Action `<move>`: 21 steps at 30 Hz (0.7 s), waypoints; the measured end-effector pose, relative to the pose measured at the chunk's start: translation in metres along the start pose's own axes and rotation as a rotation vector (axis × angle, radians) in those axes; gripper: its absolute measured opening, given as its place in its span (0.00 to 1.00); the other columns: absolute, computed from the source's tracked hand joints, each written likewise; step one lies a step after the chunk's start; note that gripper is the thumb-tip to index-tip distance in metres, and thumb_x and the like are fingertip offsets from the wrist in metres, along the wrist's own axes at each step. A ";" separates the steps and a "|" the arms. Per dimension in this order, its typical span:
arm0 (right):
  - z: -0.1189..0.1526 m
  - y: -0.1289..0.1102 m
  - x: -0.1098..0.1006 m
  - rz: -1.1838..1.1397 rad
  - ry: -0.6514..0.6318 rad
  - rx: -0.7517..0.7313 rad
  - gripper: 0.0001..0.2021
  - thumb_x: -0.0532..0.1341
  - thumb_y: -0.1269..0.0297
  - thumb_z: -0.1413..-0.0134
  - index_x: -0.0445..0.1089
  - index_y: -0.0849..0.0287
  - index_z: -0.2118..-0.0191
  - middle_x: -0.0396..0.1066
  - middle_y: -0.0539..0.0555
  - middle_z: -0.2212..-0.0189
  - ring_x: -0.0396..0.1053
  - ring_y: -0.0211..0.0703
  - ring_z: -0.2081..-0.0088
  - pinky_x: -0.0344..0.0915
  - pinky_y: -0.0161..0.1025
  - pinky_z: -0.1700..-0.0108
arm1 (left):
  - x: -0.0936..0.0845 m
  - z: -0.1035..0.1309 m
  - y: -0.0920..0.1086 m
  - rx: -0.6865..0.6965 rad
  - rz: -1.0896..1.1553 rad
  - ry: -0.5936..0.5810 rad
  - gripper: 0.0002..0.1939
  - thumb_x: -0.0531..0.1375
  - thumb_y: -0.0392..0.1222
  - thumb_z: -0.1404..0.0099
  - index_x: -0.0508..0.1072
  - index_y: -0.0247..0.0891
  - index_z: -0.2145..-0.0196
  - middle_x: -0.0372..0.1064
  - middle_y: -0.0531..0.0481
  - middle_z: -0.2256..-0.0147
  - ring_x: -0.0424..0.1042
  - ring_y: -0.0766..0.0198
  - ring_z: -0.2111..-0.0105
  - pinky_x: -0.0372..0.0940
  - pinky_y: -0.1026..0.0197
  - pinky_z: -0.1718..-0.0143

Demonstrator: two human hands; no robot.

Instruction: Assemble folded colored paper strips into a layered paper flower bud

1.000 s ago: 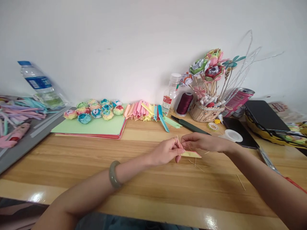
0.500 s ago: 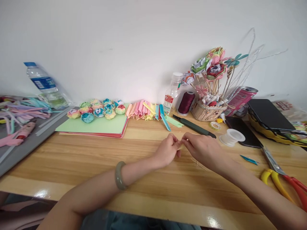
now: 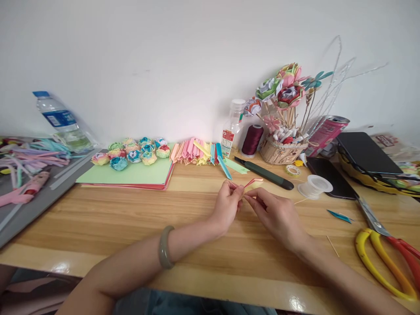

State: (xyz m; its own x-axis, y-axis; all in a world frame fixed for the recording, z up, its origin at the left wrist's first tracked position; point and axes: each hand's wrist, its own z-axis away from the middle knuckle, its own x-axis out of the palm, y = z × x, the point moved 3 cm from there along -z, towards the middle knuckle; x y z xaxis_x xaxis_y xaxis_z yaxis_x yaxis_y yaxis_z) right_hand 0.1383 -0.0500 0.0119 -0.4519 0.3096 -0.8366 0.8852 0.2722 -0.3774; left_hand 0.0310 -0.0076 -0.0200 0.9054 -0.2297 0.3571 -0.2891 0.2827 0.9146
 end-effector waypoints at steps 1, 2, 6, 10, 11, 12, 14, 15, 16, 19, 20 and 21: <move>0.000 0.000 0.000 -0.024 -0.009 0.014 0.10 0.50 0.62 0.41 0.66 0.58 0.67 0.72 0.50 0.79 0.66 0.38 0.80 0.56 0.33 0.77 | -0.001 0.000 0.000 -0.026 0.035 0.020 0.10 0.57 0.41 0.41 0.58 0.37 0.74 0.57 0.59 0.80 0.56 0.74 0.82 0.50 0.69 0.80; -0.001 -0.001 0.001 -0.065 -0.023 0.037 0.10 0.50 0.62 0.41 0.65 0.58 0.66 0.72 0.49 0.79 0.66 0.37 0.81 0.57 0.33 0.76 | -0.001 0.000 0.000 -0.052 0.068 0.036 0.09 0.57 0.41 0.41 0.59 0.37 0.74 0.57 0.59 0.80 0.57 0.75 0.82 0.51 0.69 0.79; -0.002 0.001 0.006 -0.352 -0.120 0.198 0.09 0.51 0.60 0.42 0.63 0.58 0.65 0.73 0.50 0.78 0.67 0.39 0.77 0.60 0.34 0.73 | -0.003 -0.002 0.001 -0.106 0.151 0.064 0.09 0.57 0.39 0.42 0.59 0.36 0.74 0.58 0.58 0.77 0.58 0.76 0.81 0.54 0.69 0.77; -0.003 0.006 0.014 -0.539 -0.163 0.320 0.12 0.52 0.56 0.44 0.64 0.60 0.64 0.73 0.53 0.74 0.67 0.41 0.74 0.60 0.36 0.72 | -0.004 -0.003 0.002 -0.147 0.215 0.074 0.10 0.59 0.40 0.44 0.59 0.37 0.74 0.59 0.58 0.76 0.60 0.75 0.79 0.57 0.68 0.74; -0.003 0.007 0.016 -0.549 -0.162 0.331 0.12 0.52 0.56 0.44 0.64 0.60 0.65 0.73 0.53 0.75 0.66 0.41 0.74 0.59 0.36 0.73 | -0.004 -0.003 0.002 -0.147 0.235 0.068 0.11 0.60 0.41 0.45 0.59 0.37 0.74 0.60 0.57 0.75 0.62 0.74 0.77 0.58 0.67 0.72; -0.003 0.008 0.017 -0.548 -0.160 0.334 0.13 0.52 0.55 0.44 0.64 0.60 0.65 0.72 0.52 0.76 0.65 0.40 0.75 0.59 0.35 0.73 | -0.004 -0.003 0.003 -0.139 0.253 0.058 0.11 0.61 0.41 0.46 0.59 0.37 0.74 0.61 0.56 0.74 0.63 0.73 0.75 0.59 0.67 0.70; -0.003 0.011 0.017 -0.529 -0.150 0.338 0.14 0.51 0.54 0.44 0.65 0.61 0.66 0.69 0.50 0.78 0.63 0.39 0.77 0.57 0.35 0.75 | -0.003 -0.003 0.006 -0.110 0.259 0.033 0.11 0.62 0.41 0.48 0.61 0.36 0.75 0.62 0.55 0.73 0.64 0.71 0.71 0.59 0.66 0.67; -0.002 0.012 0.017 -0.516 -0.144 0.342 0.14 0.52 0.54 0.44 0.65 0.61 0.66 0.67 0.49 0.80 0.61 0.38 0.78 0.55 0.34 0.76 | -0.003 -0.003 0.008 -0.086 0.236 0.025 0.11 0.62 0.41 0.48 0.61 0.36 0.76 0.62 0.55 0.73 0.64 0.71 0.71 0.59 0.66 0.67; -0.002 0.013 0.016 -0.502 -0.137 0.345 0.15 0.52 0.54 0.44 0.66 0.61 0.67 0.65 0.48 0.82 0.58 0.37 0.79 0.53 0.34 0.77 | -0.003 -0.003 0.010 -0.059 0.195 0.022 0.11 0.63 0.40 0.49 0.62 0.36 0.76 0.62 0.55 0.74 0.63 0.70 0.71 0.58 0.66 0.67; -0.002 0.015 0.012 -0.452 -0.120 0.347 0.15 0.54 0.53 0.46 0.66 0.60 0.69 0.57 0.44 0.86 0.51 0.34 0.82 0.48 0.34 0.79 | -0.004 -0.006 0.016 0.012 0.058 0.039 0.10 0.63 0.40 0.49 0.64 0.35 0.78 0.62 0.54 0.76 0.62 0.70 0.72 0.56 0.65 0.66; -0.002 0.015 0.011 -0.435 -0.121 0.339 0.15 0.54 0.53 0.46 0.66 0.60 0.69 0.55 0.44 0.86 0.50 0.34 0.82 0.48 0.34 0.79 | -0.005 -0.007 0.017 0.021 0.032 0.046 0.10 0.64 0.40 0.50 0.65 0.35 0.78 0.62 0.54 0.76 0.62 0.69 0.72 0.56 0.65 0.66; -0.002 0.015 0.010 -0.422 -0.125 0.326 0.15 0.53 0.53 0.45 0.67 0.60 0.69 0.56 0.44 0.86 0.50 0.34 0.82 0.48 0.33 0.79 | -0.006 -0.008 0.017 0.021 0.021 0.051 0.10 0.64 0.40 0.50 0.65 0.35 0.78 0.62 0.54 0.76 0.62 0.69 0.72 0.56 0.65 0.67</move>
State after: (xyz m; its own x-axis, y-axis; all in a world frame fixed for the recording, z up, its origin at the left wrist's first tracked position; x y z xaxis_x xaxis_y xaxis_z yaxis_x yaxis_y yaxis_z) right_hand 0.1469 -0.0413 -0.0015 -0.7759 0.1186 -0.6196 0.6277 0.0465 -0.7771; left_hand 0.0236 0.0061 -0.0081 0.9135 -0.1764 0.3667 -0.3140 0.2676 0.9110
